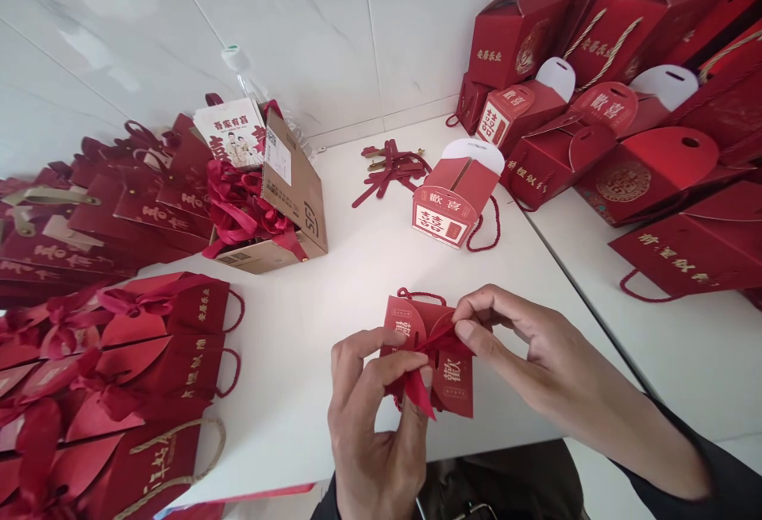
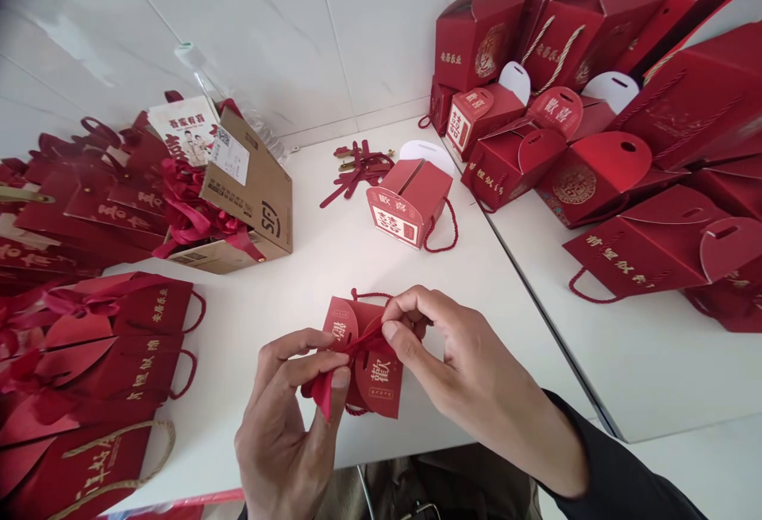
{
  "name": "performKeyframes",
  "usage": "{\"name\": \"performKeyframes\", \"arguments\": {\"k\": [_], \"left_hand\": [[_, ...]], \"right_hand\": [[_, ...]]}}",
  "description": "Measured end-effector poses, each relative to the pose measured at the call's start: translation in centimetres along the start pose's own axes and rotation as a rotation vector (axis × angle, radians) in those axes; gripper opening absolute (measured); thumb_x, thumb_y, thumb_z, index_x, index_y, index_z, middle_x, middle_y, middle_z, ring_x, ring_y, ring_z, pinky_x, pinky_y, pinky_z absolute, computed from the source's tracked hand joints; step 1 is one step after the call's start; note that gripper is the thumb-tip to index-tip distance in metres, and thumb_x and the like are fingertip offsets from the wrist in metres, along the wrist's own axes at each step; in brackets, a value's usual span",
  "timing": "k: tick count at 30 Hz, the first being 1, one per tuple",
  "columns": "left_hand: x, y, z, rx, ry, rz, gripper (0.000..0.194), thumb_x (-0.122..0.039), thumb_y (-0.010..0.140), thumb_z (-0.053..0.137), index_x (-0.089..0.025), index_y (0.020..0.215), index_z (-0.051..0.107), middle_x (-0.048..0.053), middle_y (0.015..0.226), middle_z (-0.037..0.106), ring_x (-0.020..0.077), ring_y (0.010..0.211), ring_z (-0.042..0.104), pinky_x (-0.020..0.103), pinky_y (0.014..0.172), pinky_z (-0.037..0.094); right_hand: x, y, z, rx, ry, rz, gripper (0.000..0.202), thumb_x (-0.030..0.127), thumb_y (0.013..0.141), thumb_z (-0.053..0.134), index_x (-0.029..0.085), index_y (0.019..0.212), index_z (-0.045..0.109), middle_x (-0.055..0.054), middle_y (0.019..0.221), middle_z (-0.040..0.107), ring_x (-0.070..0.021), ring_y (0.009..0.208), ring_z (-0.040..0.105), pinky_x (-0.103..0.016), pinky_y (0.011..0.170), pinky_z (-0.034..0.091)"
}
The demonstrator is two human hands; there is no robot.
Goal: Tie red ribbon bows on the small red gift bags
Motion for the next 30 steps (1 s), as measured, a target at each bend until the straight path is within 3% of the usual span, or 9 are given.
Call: {"name": "performKeyframes", "arguments": {"k": [4, 8, 12, 14, 17, 20, 23, 30], "left_hand": [[0.4, -0.4, -0.3, -0.033, -0.005, -0.004, 0.023, -0.005, 0.094, 0.06, -0.024, 0.103, 0.068, 0.003, 0.11, 0.062, 0.0149, 0.103, 0.061, 0.026, 0.082, 0.054], [0.7, -0.7, -0.5, -0.048, -0.028, 0.009, 0.021, -0.005, 0.094, 0.06, -0.023, 0.102, 0.067, 0.003, 0.108, 0.063, 0.0152, 0.102, 0.061, 0.026, 0.081, 0.053], [0.8, -0.9, -0.8, -0.057, -0.044, -0.027, 0.018, -0.008, 0.096, 0.057, -0.023, 0.101, 0.065, 0.003, 0.107, 0.063, 0.0158, 0.1, 0.063, 0.026, 0.08, 0.053], [0.9, -1.0, -1.0, -0.054, 0.002, -0.056, 0.02, -0.012, 0.095, 0.06, -0.024, 0.11, 0.065, 0.004, 0.11, 0.064, 0.0177, 0.103, 0.063, 0.028, 0.083, 0.054], [1.3, -1.1, -1.4, -0.028, 0.093, -0.083, 0.038, -0.018, 0.092, 0.066, -0.024, 0.128, 0.059, 0.007, 0.119, 0.063, 0.0207, 0.109, 0.061, 0.032, 0.088, 0.056], [1.8, -1.3, -1.5, 0.023, 0.109, -0.066, 0.032, -0.016, 0.089, 0.066, -0.025, 0.12, 0.063, 0.006, 0.121, 0.061, 0.0209, 0.112, 0.061, 0.03, 0.086, 0.057], [2.2, -1.4, -1.7, 0.032, 0.062, -0.064, 0.023, -0.01, 0.09, 0.062, -0.026, 0.107, 0.065, 0.005, 0.12, 0.061, 0.0194, 0.112, 0.063, 0.029, 0.085, 0.057], [2.8, -1.6, -1.8, 0.011, -0.022, -0.106, 0.029, -0.006, 0.09, 0.058, -0.027, 0.109, 0.063, 0.004, 0.123, 0.066, 0.0188, 0.119, 0.063, 0.032, 0.098, 0.054]], "right_hand": [[-0.3, -0.1, 0.0, 0.01, 0.023, 0.019, 0.026, 0.049, 0.105, 0.052, 0.027, 0.094, 0.061, 0.003, 0.077, 0.058, -0.014, 0.062, 0.046, -0.023, 0.045, 0.032], [-0.5, -0.1, 0.1, 0.019, 0.025, 0.025, 0.027, 0.052, 0.104, 0.053, 0.028, 0.096, 0.061, 0.003, 0.079, 0.06, -0.0146, 0.063, 0.047, -0.024, 0.047, 0.034], [-0.6, -0.1, 0.1, 0.017, 0.029, 0.046, 0.027, 0.054, 0.103, 0.054, 0.029, 0.099, 0.064, 0.001, 0.081, 0.064, -0.0163, 0.063, 0.054, -0.026, 0.046, 0.033], [-0.6, -0.2, 0.0, 0.023, 0.029, 0.044, 0.025, 0.054, 0.102, 0.056, 0.031, 0.104, 0.065, 0.001, 0.087, 0.067, -0.0181, 0.071, 0.06, -0.026, 0.046, 0.036], [-0.7, -0.3, -0.3, 0.005, 0.006, -0.014, 0.023, 0.052, 0.098, 0.064, 0.035, 0.114, 0.066, 0.002, 0.101, 0.071, -0.02, 0.094, 0.066, -0.025, 0.061, 0.051], [-0.8, -0.4, -0.7, -0.038, -0.042, -0.069, 0.023, 0.049, 0.097, 0.067, 0.037, 0.117, 0.066, 0.004, 0.103, 0.071, -0.0185, 0.096, 0.066, -0.026, 0.077, 0.055], [-1.2, -0.4, -0.7, -0.023, -0.056, -0.049, 0.02, 0.049, 0.1, 0.061, 0.035, 0.113, 0.065, 0.003, 0.099, 0.07, -0.0186, 0.092, 0.067, -0.027, 0.072, 0.055], [-1.5, -0.6, -0.5, 0.017, -0.046, 0.03, 0.02, 0.052, 0.103, 0.054, 0.034, 0.108, 0.062, 0.002, 0.095, 0.068, -0.0218, 0.093, 0.067, -0.027, 0.058, 0.049]]}}
Point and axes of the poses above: each hand's wrist, its own y-axis towards the middle knuckle, its own z-axis out of the palm, x = y × z, the point moved 6 cm from there along y, towards the middle knuckle
